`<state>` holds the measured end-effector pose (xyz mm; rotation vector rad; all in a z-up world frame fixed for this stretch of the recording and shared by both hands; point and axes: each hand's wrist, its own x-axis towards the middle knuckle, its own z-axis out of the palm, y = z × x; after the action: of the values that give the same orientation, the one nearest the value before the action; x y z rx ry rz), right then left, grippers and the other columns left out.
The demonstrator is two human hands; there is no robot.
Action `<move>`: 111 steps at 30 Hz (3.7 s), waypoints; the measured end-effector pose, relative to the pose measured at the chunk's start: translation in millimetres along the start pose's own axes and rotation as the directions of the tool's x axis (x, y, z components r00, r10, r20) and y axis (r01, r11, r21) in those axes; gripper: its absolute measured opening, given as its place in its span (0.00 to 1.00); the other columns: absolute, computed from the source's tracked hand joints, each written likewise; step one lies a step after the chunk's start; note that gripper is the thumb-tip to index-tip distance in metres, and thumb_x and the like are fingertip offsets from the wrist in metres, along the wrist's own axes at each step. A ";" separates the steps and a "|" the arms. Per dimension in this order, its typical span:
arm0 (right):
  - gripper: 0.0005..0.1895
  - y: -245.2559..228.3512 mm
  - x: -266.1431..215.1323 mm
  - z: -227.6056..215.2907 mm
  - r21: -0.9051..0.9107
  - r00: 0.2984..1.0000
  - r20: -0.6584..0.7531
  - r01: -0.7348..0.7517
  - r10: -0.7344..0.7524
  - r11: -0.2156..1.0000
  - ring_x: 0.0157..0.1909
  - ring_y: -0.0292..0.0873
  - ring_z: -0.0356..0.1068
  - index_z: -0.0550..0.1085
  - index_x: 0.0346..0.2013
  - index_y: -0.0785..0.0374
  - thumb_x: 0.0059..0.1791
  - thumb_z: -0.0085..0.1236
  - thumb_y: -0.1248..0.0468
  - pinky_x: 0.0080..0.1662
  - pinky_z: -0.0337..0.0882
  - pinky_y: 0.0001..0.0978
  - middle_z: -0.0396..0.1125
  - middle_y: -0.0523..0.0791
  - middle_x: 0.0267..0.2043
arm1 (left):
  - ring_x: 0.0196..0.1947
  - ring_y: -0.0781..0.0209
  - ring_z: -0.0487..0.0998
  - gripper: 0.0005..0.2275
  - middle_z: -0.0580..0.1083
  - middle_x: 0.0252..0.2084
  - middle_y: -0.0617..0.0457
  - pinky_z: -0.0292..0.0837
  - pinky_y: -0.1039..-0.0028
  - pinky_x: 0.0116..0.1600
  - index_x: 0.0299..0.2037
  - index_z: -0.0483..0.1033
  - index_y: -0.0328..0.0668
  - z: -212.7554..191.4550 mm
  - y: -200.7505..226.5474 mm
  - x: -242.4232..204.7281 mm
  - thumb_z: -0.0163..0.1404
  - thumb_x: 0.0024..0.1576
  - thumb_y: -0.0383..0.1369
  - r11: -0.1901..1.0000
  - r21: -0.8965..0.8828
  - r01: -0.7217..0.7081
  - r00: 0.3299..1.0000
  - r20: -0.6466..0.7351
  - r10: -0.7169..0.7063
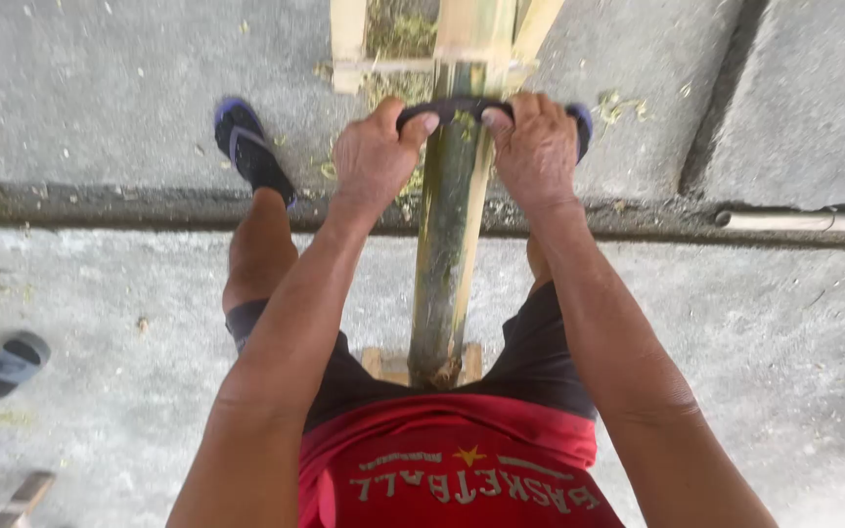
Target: The recorder uses a curved blade to strip the green outer layer from a bamboo pole secured on a wooden stand.
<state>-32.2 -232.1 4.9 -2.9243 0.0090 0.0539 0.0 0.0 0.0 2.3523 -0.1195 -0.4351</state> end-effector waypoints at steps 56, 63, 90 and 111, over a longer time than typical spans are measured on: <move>0.18 26.5 24.2 6.1 0.099 0.997 0.074 0.027 -0.035 0.995 0.31 0.45 0.70 0.71 0.41 0.58 0.65 0.44 0.50 0.33 0.72 0.44 0.69 0.46 0.34 | 0.20 0.62 0.77 0.16 0.75 0.20 0.56 0.72 0.63 0.28 0.38 0.77 0.48 -6.2 6.2 25.4 0.53 0.62 0.52 0.994 0.006 -0.108 0.989 -0.096 0.109; 0.16 7.7 -17.2 -7.5 0.159 0.989 0.130 -0.095 0.075 0.983 0.30 0.43 0.71 0.72 0.40 0.57 0.62 0.46 0.49 0.31 0.72 0.41 0.70 0.45 0.31 | 0.22 0.62 0.76 0.16 0.74 0.20 0.57 0.72 0.60 0.31 0.37 0.77 0.50 4.2 4.5 -14.8 0.53 0.61 0.52 1.000 0.005 -0.005 0.999 -0.046 0.005; 0.05 -7.3 33.8 -24.7 0.409 0.979 0.153 -0.189 0.137 0.893 0.35 0.37 0.69 0.72 0.43 0.56 0.59 0.55 0.59 0.33 0.75 0.31 0.69 0.43 0.37 | 0.17 0.70 0.76 0.13 0.74 0.19 0.58 0.68 0.75 0.21 0.35 0.75 0.46 -16.6 0.9 -18.1 0.53 0.63 0.45 0.880 -0.414 0.234 0.969 0.027 -0.245; 0.05 -15.6 13.6 21.2 0.512 0.954 -0.299 0.171 -0.013 0.842 0.32 0.39 0.72 0.67 0.43 0.56 0.62 0.53 0.62 0.33 0.73 0.33 0.68 0.42 0.32 | 0.17 0.67 0.77 0.14 0.74 0.19 0.59 0.70 0.70 0.19 0.35 0.73 0.46 15.2 -44.1 -29.8 0.53 0.63 0.46 0.968 -0.247 0.052 0.965 -0.236 -0.112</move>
<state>-19.1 -212.3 -12.9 -2.3409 -0.0630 -0.3353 -34.9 28.5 -32.1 2.1568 0.1430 -0.1786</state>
